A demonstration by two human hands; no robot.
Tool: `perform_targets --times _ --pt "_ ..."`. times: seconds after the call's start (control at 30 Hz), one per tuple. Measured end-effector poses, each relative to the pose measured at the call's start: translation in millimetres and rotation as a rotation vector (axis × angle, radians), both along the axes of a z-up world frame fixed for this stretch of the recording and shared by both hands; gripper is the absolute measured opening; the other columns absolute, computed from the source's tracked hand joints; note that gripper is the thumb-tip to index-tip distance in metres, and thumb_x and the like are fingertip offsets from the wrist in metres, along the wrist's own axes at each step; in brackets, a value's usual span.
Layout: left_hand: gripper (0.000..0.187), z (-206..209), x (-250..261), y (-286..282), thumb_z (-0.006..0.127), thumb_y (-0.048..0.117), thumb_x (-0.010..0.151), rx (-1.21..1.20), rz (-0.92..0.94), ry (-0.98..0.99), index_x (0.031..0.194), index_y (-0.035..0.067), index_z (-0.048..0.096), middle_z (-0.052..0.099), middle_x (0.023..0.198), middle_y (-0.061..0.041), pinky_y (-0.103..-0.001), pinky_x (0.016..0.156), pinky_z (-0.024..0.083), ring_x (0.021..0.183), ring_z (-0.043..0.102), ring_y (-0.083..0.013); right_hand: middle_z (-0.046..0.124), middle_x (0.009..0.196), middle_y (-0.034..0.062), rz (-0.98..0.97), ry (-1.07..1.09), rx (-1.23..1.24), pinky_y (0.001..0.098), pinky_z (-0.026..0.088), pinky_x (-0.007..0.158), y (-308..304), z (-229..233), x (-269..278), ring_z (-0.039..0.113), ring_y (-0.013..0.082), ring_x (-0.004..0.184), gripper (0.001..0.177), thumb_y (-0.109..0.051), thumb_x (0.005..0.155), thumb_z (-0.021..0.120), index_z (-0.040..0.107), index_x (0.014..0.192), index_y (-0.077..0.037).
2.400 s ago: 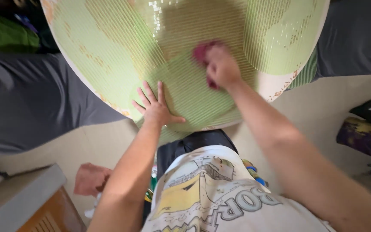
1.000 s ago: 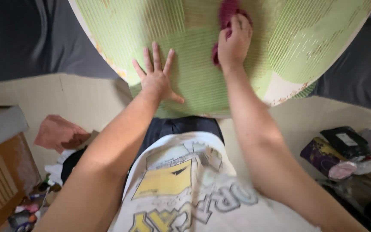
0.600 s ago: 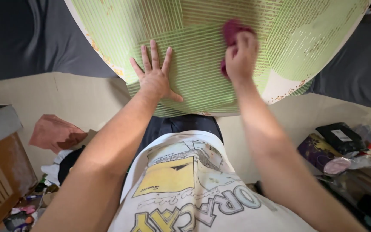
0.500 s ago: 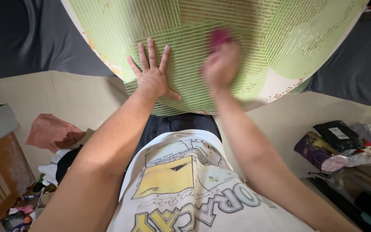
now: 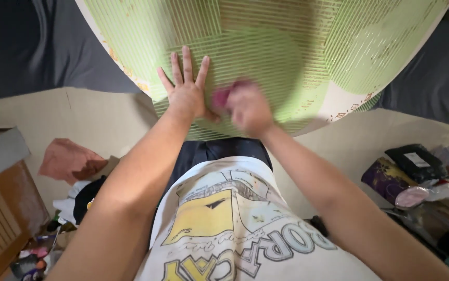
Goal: Wipe a round table surface and placemats with a cloth.
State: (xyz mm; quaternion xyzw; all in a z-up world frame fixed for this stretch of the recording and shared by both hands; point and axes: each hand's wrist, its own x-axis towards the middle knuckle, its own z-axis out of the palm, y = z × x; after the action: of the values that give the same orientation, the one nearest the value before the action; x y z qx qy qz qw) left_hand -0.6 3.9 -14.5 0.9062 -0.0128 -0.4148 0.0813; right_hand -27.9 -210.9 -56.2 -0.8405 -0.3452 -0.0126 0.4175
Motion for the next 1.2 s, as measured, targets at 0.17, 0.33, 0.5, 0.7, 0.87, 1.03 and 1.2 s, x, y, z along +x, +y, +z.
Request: perform_targets --times 0.17,0.33,0.5,0.7,0.87,1.03,1.2 --pt "0.169 -4 -9 3 0.093 0.07 0.038 -0.066 0.043 -0.087 0.167 0.029 -0.008 -0.024 0.168 -0.022 -0.079 0.114 -0.009 0.154 -0.023 -0.0478 0.068 0.112 0.0057 0.227 -0.04 -0.146 0.0464 0.05 0.1 -75 -17 21 0.065 0.0305 0.108 0.023 -0.009 0.076 0.069 0.072 0.098 -0.014" --pt "0.169 6 -5 -2 0.092 0.072 0.04 -0.03 0.051 -0.034 0.165 0.026 -0.01 -0.026 0.167 -0.024 -0.079 0.112 -0.009 0.152 -0.024 -0.0494 0.063 0.124 0.0129 -0.589 -0.092 -0.317 0.0497 0.046 0.108 -81 -39 16 0.057 0.0358 0.123 0.025 -0.007 0.086 0.067 0.07 0.11 -0.009" --pt "0.166 19 -1 10 0.088 0.078 0.042 0.038 0.069 -0.058 0.165 0.025 -0.011 -0.025 0.167 -0.022 -0.074 0.116 -0.007 0.154 -0.021 -0.0444 0.065 0.119 0.0139 -0.531 0.039 -0.184 0.0493 0.044 0.106 -34 -5 -54 0.059 0.0368 0.116 0.027 -0.007 0.082 0.066 0.071 0.109 -0.007" --pt "0.116 -5 0 15 0.048 0.086 0.087 0.058 0.44 -0.196 0.165 0.014 -0.001 0.003 0.168 -0.028 -0.064 0.115 0.028 0.152 0.019 -0.0454 0.064 0.116 0.0135 -0.75 0.233 0.037 0.0322 0.055 0.086 -57 2 -73 0.065 0.0261 0.101 0.027 -0.001 0.084 0.064 0.067 0.11 0.0" --pt "0.125 28 -29 -38 0.049 0.082 0.088 -0.025 0.209 0.037 0.164 -0.008 0.005 0.054 0.144 -0.02 -0.046 0.106 0.046 0.126 0.06 -0.0337 0.064 0.114 0.012 -0.75 0.258 0.105 0.0293 0.054 0.084 -83 6 -45 0.064 0.0208 0.097 0.025 0.0 0.087 0.063 0.067 0.111 0.002" --pt "0.064 19 -26 -39 0.058 0.067 0.094 -0.109 -0.071 -0.099 0.126 0.013 0.069 0.067 0.129 -0.012 -0.048 0.105 0.047 0.121 0.065 -0.0309 0.063 0.112 0.0121 -0.898 0.305 0.134 0.0303 0.052 0.088 -99 -24 -30 0.064 0.0208 0.098 0.028 -0.002 0.088 0.063 0.068 0.115 0.002" --pt "0.068 -24 50 -1 0.067 0.05 0.095 -0.323 -0.072 -0.738 0.145 0.006 0.053 0.051 0.146 -0.019 -0.053 0.109 0.04 0.135 0.049 -0.039 0.066 0.113 0.0108 -1.005 0.525 0.038 0.0343 0.053 0.092 -101 -51 -41 0.066 0.023 0.101 0.034 -0.015 0.087 0.066 0.066 0.118 -0.003"
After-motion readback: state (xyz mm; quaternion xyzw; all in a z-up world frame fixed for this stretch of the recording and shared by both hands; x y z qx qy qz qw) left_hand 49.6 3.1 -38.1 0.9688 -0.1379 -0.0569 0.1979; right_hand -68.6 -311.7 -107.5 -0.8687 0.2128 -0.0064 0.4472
